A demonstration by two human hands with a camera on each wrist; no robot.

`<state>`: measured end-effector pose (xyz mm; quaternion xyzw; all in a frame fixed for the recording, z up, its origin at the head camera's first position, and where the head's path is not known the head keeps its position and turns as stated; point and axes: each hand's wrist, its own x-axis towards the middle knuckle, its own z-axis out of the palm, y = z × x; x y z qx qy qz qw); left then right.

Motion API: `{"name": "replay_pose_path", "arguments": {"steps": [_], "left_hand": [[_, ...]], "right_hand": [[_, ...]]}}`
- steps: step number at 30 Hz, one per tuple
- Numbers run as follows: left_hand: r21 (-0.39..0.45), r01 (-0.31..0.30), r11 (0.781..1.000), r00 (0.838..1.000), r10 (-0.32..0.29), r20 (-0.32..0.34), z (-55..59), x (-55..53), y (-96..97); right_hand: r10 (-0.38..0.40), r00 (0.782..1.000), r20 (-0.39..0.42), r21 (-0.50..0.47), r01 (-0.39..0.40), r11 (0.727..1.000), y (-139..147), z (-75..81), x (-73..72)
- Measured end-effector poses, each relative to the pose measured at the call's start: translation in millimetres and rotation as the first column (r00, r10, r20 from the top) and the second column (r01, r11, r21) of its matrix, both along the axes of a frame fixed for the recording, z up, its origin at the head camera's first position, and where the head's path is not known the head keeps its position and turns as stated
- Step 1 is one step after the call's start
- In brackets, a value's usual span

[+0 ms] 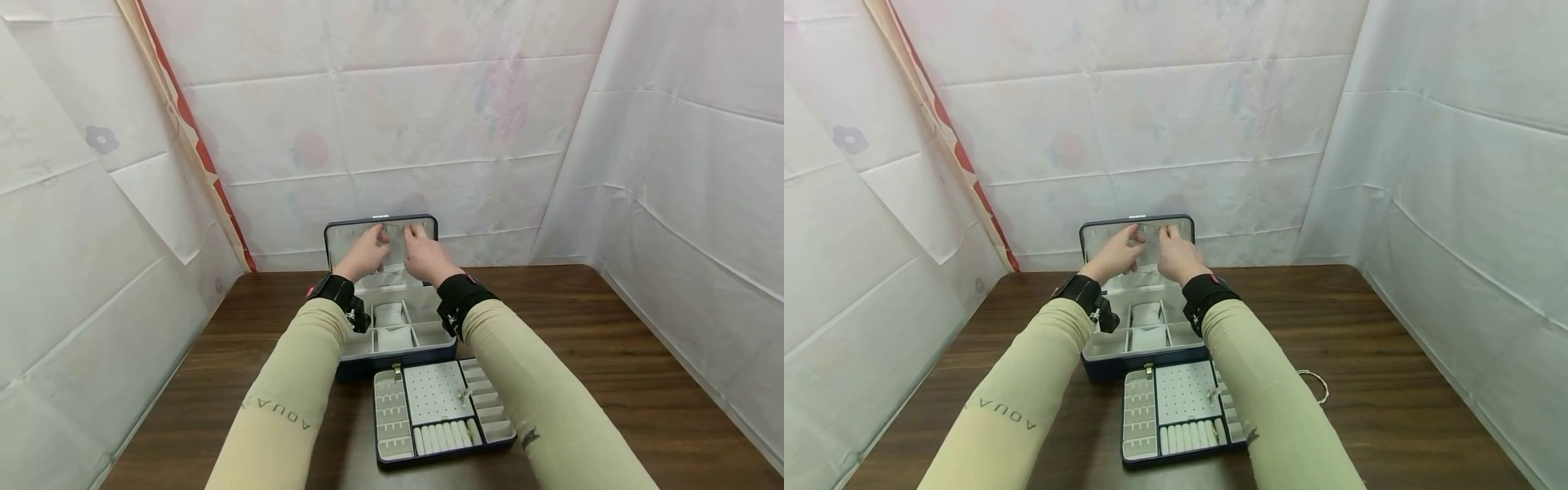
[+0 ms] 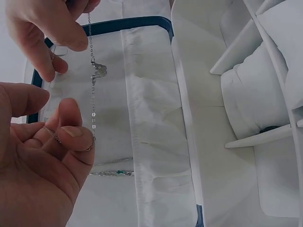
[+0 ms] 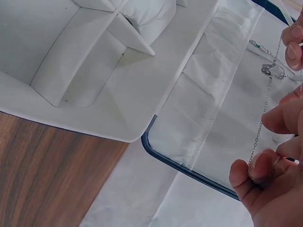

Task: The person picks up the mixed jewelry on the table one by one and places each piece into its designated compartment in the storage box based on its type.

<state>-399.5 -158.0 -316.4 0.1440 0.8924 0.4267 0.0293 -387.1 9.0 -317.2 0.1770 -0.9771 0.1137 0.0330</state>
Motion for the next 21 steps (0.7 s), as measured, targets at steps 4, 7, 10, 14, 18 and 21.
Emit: {"name": "replay_pose_path", "arguments": {"steps": [4,7,10,14,18,21], "left_hand": [[0.023,0.014,1.0,1.0,-0.014,0.017,1.2,1.2,1.1],[0.032,0.022,0.999,0.999,-0.023,0.029,1.3,1.7,1.2],[0.037,0.028,0.999,0.999,-0.03,0.046,0.1,1.6,1.2],[0.036,0.035,0.999,0.998,-0.037,0.051,-0.8,0.8,1.5],[0.036,0.036,0.999,0.998,-0.037,0.04,-1.0,0.0,2.1],[0.031,0.032,0.999,0.999,-0.033,0.029,-1.2,-0.4,2.1]], "right_hand": [[-0.002,1.0,0.002,0.018,0.002,1.0,-0.4,0.5,-0.3],[0.0,1.0,0.0,0.022,0.0,1.0,-0.3,0.0,-1.0],[0.003,1.0,0.004,0.023,-0.003,1.0,0.7,-1.3,-1.1],[0.0,1.0,0.008,0.015,0.0,1.0,2.3,-2.7,-1.8],[-0.008,1.0,-0.008,0.007,0.008,1.0,3.7,-3.2,-2.8],[-0.012,1.0,-0.009,0.011,0.012,1.0,4.6,-3.6,-2.3]]}}
